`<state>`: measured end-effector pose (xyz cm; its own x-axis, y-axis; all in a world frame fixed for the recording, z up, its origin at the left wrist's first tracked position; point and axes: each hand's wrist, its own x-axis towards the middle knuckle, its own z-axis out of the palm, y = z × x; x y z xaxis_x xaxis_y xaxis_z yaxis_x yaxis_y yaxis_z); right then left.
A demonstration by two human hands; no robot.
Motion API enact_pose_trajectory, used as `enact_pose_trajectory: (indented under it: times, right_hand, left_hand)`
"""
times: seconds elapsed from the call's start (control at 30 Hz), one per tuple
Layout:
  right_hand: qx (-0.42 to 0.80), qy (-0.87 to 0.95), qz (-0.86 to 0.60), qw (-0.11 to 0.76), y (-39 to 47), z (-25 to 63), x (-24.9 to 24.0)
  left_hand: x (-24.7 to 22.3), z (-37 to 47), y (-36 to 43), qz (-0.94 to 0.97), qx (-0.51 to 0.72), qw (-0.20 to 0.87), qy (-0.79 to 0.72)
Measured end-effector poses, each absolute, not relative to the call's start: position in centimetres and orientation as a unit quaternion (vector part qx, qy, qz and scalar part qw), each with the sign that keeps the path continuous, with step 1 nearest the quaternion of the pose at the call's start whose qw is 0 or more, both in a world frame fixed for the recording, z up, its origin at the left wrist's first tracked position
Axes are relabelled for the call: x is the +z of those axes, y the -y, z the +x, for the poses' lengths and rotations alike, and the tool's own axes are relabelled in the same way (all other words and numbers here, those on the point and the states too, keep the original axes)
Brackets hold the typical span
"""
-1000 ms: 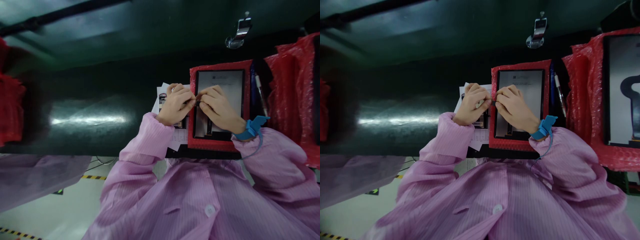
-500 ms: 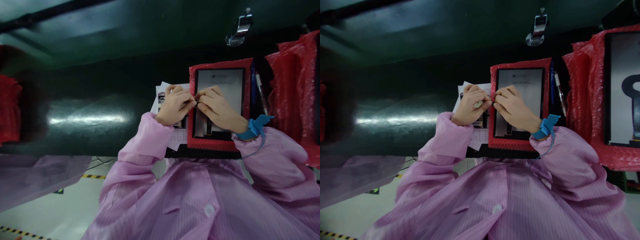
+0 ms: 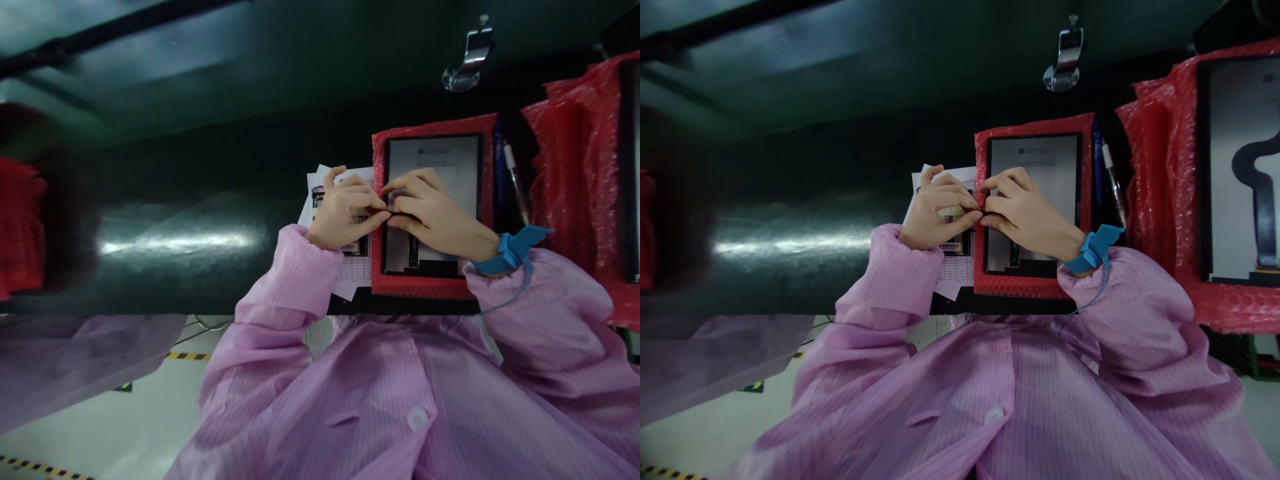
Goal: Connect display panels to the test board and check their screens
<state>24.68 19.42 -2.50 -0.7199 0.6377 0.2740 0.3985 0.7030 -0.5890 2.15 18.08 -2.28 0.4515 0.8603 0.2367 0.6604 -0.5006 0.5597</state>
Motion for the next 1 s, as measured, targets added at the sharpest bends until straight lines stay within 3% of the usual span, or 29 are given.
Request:
enact_pose_trajectory:
  times: [0.3,0.53,0.6,0.73,1.0]
  right_hand:
    - [0.259,0.888,-0.293,0.240,-19.2,24.3,-2.6]
    - [0.255,0.824,-0.405,0.304,-18.8,24.8,-1.5]
    - [0.244,0.802,-0.436,0.327,-18.9,25.1,-1.4]
    - [0.231,0.771,-0.465,0.368,-19.1,25.5,-1.3]
    - [0.209,0.748,-0.490,0.395,-19.5,25.8,-1.2]
  left_hand:
    - [-2.4,2.3,-18.4,0.828,0.266,0.186,-0.457]
    - [-1.4,1.9,-13.7,0.683,0.470,0.023,-0.558]
    - [-2.6,2.3,-11.0,0.709,0.401,-0.021,-0.580]
    - [-5.5,3.1,-7.4,0.755,0.233,0.011,-0.613]
    - [-6.3,3.1,-7.2,0.762,0.208,0.015,-0.614]
